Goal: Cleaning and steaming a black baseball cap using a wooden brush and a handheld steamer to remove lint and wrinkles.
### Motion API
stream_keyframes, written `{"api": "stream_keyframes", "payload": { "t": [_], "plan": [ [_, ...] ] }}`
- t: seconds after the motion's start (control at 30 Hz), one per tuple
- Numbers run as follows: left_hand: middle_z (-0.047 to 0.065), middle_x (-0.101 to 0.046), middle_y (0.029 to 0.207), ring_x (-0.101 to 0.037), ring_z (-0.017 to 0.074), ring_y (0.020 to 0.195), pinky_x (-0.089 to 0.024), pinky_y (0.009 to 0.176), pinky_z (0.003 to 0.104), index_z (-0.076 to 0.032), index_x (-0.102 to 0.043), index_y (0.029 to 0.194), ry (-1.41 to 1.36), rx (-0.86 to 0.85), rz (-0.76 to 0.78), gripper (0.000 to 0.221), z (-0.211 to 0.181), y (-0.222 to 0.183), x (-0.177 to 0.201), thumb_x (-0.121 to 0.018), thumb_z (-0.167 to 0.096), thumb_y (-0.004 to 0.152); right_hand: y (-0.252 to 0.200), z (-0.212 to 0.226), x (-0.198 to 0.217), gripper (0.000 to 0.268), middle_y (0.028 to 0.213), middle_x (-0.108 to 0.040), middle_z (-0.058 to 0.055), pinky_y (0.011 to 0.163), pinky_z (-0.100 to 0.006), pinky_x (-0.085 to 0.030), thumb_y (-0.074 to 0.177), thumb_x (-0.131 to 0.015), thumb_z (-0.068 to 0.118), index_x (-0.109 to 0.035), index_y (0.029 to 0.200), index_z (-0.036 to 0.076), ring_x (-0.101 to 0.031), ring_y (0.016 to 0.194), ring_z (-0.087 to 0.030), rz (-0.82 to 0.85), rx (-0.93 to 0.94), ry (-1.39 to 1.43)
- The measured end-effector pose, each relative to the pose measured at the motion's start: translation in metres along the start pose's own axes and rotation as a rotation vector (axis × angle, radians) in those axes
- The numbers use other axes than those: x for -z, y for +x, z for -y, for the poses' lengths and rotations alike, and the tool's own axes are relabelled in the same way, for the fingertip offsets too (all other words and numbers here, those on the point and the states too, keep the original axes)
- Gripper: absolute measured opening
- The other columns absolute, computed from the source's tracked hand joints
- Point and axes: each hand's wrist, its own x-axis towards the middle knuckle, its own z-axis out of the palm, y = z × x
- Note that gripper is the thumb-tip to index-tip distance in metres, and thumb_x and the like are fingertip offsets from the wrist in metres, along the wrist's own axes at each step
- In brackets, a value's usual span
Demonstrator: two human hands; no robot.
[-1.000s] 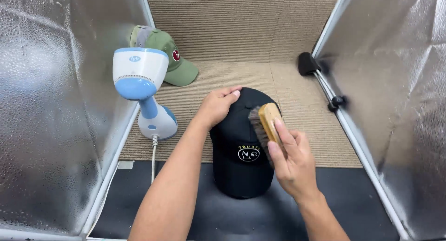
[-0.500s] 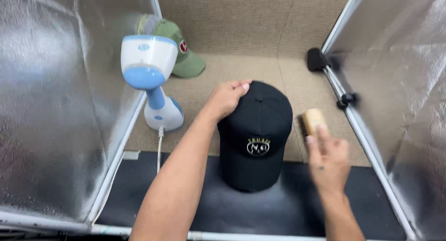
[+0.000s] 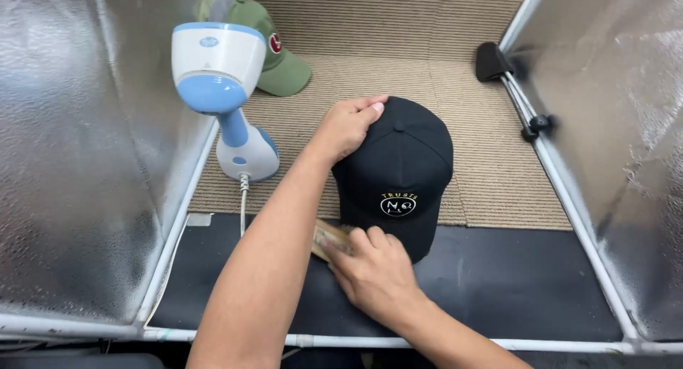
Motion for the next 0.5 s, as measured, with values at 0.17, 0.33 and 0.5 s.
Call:
{"api": "stream_keyframes", "payload": {
  "t": [0.17,0.33,0.5],
  "plan": [
    [0.004,-0.069,0.141,-0.059,0.0153,0.136,-0.037,0.116,0.026,-0.017,-0.071,0.132,-0.027,-0.012,0.029,0.044,0.000,-0.002,0.000,-0.057,-0.033,0.093,-0.071,-0.090,0.033,0.034,0.069,-0.043,-0.005,0.052,-0.046,-0.032,0.095,-0.072,0.033,-0.066,0.127,0.026,-0.042,0.056,-0.029,-0.028,0.124,0.168],
    [0.001,-0.069,0.142,-0.060,0.0166,0.135,-0.042,0.112,0.029,-0.024,-0.071,0.133,0.029,0.070,-0.004,0.046,-0.020,-0.003,0.009,-0.055,-0.036,0.092,-0.149,-0.189,0.027,0.070,0.114,-0.067,-0.019,0.087,-0.044,-0.053,0.090,-0.078,0.035,-0.058,0.151,0.007,-0.066,0.100,-0.036,-0.138,-0.541,-0.197],
    [-0.001,-0.066,0.145,-0.056,0.0142,0.140,-0.035,0.117,0.028,-0.023,-0.069,0.135,0.033,0.088,0.024,0.045,-0.013,-0.013,0.005,-0.054,-0.034,0.093,-0.079,-0.067,0.041,0.048,0.125,-0.068,-0.010,0.093,-0.041,-0.048,0.092,-0.070,0.032,-0.062,0.132,0.008,-0.063,0.109,-0.029,-0.092,-0.100,0.194]
  ]
}}
